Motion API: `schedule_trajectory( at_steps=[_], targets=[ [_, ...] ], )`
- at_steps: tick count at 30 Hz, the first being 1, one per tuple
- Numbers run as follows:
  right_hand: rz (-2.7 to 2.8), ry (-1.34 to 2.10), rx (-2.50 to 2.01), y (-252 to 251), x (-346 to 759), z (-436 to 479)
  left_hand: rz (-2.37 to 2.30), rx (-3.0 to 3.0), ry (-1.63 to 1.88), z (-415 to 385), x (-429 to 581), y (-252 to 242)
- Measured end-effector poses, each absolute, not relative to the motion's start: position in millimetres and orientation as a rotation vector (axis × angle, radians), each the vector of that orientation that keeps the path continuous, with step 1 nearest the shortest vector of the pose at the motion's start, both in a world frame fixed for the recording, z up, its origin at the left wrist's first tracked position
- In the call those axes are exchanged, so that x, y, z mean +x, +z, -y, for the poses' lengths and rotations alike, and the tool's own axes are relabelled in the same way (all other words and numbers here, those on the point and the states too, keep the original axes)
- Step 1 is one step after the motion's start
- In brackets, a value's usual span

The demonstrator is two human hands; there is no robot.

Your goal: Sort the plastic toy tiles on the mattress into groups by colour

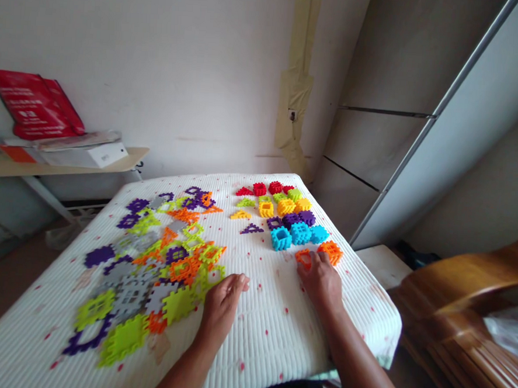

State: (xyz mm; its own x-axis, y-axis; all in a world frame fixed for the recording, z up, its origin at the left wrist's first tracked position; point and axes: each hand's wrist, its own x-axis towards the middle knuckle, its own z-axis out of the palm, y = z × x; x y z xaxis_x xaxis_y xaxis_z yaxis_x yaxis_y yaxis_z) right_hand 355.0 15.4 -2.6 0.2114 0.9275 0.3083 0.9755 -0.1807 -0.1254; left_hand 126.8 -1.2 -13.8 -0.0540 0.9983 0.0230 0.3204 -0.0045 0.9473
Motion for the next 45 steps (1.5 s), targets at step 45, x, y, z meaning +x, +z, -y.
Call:
schedule_trajectory(
  at_steps=[45],
  targets=[
    [2.048, 0.125, -1.240, -7.3, 319.8, -3.1, -1.284, 0.849, 1.437, -15.2, 92.7, 9.8]
  ],
)
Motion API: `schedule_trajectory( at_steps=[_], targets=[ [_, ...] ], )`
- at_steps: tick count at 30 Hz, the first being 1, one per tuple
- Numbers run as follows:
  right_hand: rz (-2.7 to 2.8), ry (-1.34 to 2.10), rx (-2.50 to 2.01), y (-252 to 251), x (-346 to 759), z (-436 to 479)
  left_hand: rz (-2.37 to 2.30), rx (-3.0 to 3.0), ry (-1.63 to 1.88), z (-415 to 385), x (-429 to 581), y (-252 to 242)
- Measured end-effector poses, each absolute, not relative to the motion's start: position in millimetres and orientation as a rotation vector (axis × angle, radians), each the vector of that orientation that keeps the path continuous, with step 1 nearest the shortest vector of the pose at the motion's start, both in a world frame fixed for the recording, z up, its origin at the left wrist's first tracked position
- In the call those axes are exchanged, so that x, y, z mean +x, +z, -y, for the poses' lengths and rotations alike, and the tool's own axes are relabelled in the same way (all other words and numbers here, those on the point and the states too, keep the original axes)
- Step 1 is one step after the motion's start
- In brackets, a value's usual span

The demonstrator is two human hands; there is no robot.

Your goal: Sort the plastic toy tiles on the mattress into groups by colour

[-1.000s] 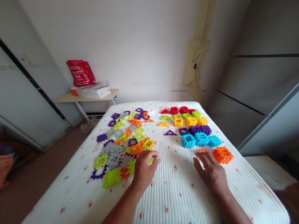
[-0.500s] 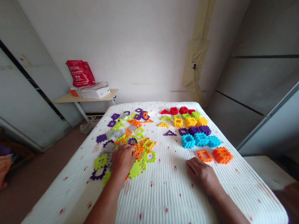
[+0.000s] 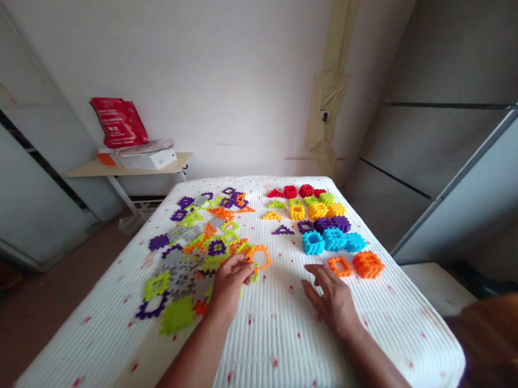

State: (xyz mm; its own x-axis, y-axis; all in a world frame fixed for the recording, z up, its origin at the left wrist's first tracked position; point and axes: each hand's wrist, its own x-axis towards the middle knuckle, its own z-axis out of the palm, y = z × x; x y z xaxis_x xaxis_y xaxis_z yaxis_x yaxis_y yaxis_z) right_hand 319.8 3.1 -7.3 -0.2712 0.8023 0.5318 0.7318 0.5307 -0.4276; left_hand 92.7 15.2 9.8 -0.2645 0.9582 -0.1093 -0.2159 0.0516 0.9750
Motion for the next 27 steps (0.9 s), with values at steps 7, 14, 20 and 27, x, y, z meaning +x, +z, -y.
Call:
schedule_trajectory(
  at_steps=[7, 14, 20, 27],
  targets=[
    [1.980, 0.104, -1.172, -4.3, 284.9, 3.4, -1.217, 0.965, 1.284, -2.4, 134.8, 1.2],
    [1.982, 0.028, -1.261, -5.6, 275.6, 2.8, -1.272, 1.106, 1.246, -0.5, 136.3, -5.6],
    [2.046, -0.086, -1.291, -6.6, 277.0, 5.6, -1.266, 1.084, 1.226, -0.8, 137.0, -6.6],
    [1.890, -0.224, -1.422, -6.5, 313.5, -0.6, -1.271, 1.028, 1.244, 0.3, 135.1, -3.8]
  ],
)
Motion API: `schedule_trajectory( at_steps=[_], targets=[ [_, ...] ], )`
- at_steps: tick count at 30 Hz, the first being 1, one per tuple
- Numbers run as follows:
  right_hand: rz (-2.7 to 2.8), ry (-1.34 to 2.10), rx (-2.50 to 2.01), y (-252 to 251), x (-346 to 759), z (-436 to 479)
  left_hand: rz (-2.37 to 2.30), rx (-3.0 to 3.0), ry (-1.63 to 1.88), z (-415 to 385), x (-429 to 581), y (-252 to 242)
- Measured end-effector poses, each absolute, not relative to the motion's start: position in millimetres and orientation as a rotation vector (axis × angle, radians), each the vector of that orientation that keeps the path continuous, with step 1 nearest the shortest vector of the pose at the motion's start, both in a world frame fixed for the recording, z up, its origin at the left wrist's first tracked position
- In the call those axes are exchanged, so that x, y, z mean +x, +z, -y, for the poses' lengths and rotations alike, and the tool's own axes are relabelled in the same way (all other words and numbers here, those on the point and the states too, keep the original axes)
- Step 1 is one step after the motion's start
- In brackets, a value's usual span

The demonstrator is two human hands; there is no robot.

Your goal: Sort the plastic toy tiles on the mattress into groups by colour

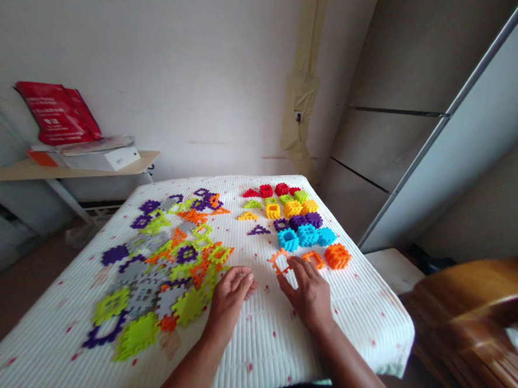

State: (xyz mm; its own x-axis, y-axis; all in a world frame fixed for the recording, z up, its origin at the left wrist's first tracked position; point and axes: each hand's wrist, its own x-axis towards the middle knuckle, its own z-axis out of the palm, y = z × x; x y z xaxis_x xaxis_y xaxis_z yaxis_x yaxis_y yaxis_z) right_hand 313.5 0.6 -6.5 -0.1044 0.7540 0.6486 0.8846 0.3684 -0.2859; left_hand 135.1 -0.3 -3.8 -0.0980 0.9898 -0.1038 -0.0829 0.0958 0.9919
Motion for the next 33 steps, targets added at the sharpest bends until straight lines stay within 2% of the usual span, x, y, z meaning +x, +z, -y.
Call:
schedule_trajectory(
  at_steps=[5, 11, 33],
  targets=[
    [1.774, -0.398, -1.727, -4.2, 351.8, -6.0, -1.277, 1.046, 1.243, -1.0, 135.0, -5.8],
    [1.760, -0.366, -2.003, -3.0, 362.7, -7.0, -1.278, 1.081, 1.238, -2.3, 134.3, -10.6],
    [1.788, -0.241, -2.137, -6.6, 360.7, -7.3, -1.248, 1.041, 1.245, -2.2, 135.6, -9.8]
  ],
)
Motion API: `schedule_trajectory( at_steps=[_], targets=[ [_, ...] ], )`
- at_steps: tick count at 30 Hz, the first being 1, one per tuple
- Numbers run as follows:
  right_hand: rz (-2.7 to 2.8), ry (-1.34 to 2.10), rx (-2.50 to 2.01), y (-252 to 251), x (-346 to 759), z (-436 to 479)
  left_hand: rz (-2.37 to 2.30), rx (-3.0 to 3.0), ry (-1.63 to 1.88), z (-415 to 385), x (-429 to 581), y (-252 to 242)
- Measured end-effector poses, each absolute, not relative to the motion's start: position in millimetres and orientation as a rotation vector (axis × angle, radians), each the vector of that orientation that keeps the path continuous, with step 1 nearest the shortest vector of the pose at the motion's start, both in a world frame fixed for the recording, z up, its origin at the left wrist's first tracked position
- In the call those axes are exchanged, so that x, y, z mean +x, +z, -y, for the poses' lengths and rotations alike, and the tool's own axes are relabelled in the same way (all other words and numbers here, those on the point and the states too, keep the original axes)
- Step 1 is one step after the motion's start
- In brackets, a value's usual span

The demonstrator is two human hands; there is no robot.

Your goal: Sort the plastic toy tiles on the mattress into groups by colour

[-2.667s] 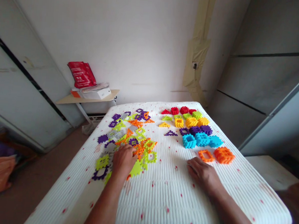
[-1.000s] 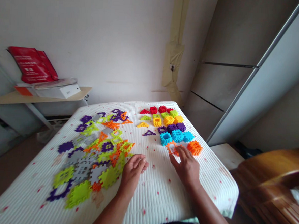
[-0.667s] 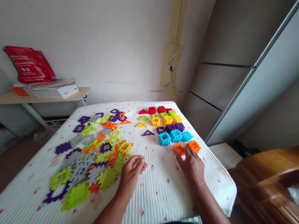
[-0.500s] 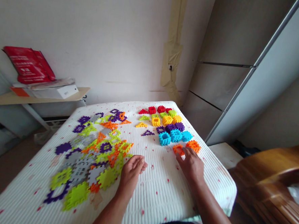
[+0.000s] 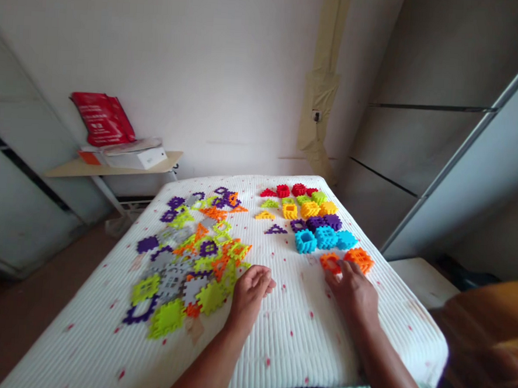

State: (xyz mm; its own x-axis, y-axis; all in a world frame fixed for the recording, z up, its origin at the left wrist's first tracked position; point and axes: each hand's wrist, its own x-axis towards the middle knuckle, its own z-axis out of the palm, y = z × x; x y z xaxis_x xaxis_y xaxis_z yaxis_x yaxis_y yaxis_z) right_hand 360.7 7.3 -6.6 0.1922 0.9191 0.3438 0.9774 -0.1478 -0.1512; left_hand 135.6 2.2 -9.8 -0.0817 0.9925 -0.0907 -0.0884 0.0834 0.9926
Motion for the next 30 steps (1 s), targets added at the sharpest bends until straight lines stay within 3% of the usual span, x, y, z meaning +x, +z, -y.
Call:
schedule_trajectory(
  at_steps=[5, 10, 14, 18, 21, 30],
  targets=[
    [1.761, -0.428, -2.005, -11.1, 361.3, -5.9, -1.235, 1.047, 1.259, 0.0, 138.4, -8.9],
    [1.843, -0.576, -1.449, -11.7, 357.8, -7.7, -1.380, 1.393, 1.267, -1.7, 120.4, -6.5],
    [2.049, -0.447, -1.168, -13.1, 348.4, -11.6, -1.785, 1.814, 1.156, -16.3, 75.0, 7.2],
    [2.214, -0.203, -1.084, -9.7, 328.9, -14.1, -2.154, 1.978, 0.711, -39.8, 30.7, 20.2],
    [2.361, -0.017, -1.041, -5.9, 309.5, -16.3, -2.214, 2.040, 0.477, -55.4, 17.0, 21.7],
    [2.593, 0.108, -1.000, -10.1, 271.6, -26.9, -2.386, 2.046, 0.249, -73.1, 32.2, 19.5]
  ],
)
